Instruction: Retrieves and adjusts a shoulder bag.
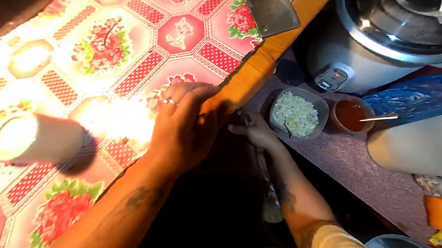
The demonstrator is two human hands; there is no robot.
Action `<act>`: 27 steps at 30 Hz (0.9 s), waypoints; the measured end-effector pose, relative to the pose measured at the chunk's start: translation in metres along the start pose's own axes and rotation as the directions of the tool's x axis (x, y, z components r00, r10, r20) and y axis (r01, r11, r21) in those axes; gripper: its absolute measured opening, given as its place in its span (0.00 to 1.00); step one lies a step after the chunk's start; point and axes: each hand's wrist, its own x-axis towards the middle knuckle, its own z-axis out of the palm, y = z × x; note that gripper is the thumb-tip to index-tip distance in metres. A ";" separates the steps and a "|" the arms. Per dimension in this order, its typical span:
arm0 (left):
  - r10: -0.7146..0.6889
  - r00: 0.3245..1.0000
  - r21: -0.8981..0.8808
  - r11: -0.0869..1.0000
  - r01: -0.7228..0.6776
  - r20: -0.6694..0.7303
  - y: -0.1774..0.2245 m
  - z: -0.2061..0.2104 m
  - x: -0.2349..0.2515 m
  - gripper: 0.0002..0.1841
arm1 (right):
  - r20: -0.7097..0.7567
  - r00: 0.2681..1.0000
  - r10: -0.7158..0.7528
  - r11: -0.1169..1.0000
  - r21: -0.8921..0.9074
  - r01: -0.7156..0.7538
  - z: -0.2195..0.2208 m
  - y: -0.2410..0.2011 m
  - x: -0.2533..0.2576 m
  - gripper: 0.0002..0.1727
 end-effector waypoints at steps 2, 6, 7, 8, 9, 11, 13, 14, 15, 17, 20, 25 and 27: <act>0.067 0.998 0.040 0.997 -0.067 0.015 0.001 0.000 0.001 0.16 | 0.074 0.996 0.042 0.997 -0.068 -0.037 -0.008 -0.002 -0.036 0.28; 0.270 0.954 0.104 0.953 -0.284 0.133 0.028 0.001 -0.008 0.15 | 0.194 0.979 0.062 0.982 -0.189 -0.025 -0.012 0.008 -0.106 0.25; 0.292 0.932 0.090 0.944 -0.316 0.213 0.042 0.002 -0.015 0.16 | 0.221 0.974 0.051 0.977 -0.215 -0.002 -0.011 0.006 -0.122 0.25; 0.282 0.911 0.045 0.950 -0.309 0.302 0.056 0.006 -0.022 0.17 | 0.254 0.966 0.037 0.971 -0.240 0.025 -0.011 0.003 -0.137 0.26; 0.219 0.892 -0.006 0.972 -0.236 0.395 0.070 0.013 -0.032 0.18 | 0.280 0.960 0.034 0.963 -0.265 0.043 -0.011 -0.003 -0.152 0.27; -0.010 0.785 -0.123 0.986 0.110 0.620 0.088 0.021 -0.063 0.29 | 0.306 0.952 0.022 0.962 -0.267 0.063 -0.010 -0.019 -0.180 0.27; -0.186 0.702 -0.211 0.874 0.438 0.687 0.096 0.018 -0.106 0.42 | 0.322 0.946 -0.034 0.970 -0.216 0.108 -0.014 -0.026 -0.200 0.27; -0.276 0.762 -0.255 0.830 0.497 0.586 0.102 0.015 -0.134 0.41 | 0.305 0.951 -0.054 0.975 -0.188 0.115 -0.016 -0.027 -0.209 0.27; -0.377 0.830 -0.261 0.823 0.503 0.411 0.110 0.012 -0.163 0.36 | 0.264 0.962 -0.065 0.980 -0.163 0.111 -0.017 -0.027 -0.218 0.27; -0.550 0.830 -0.218 0.803 0.555 0.087 0.134 0.010 -0.207 0.23 | 0.134 0.990 -0.051 0.990 -0.127 0.068 -0.011 -0.028 -0.237 0.24; -0.685 0.617 -0.277 0.552 0.787 0.388 0.165 0.005 -0.242 0.27 | -0.105 0.993 0.045 0.998 -0.040 -0.050 0.018 -0.024 -0.263 0.23; -0.675 0.259 -0.378 -0.031 0.925 0.691 0.165 0.002 -0.244 0.33 | -0.438 0.859 0.265 0.944 0.301 -0.137 0.084 -0.001 -0.299 0.27; -0.623 0.247 -0.371 -0.075 0.926 0.742 0.161 -0.010 -0.240 0.29 | -0.474 0.811 0.343 0.897 0.422 -0.133 0.101 0.008 -0.313 0.28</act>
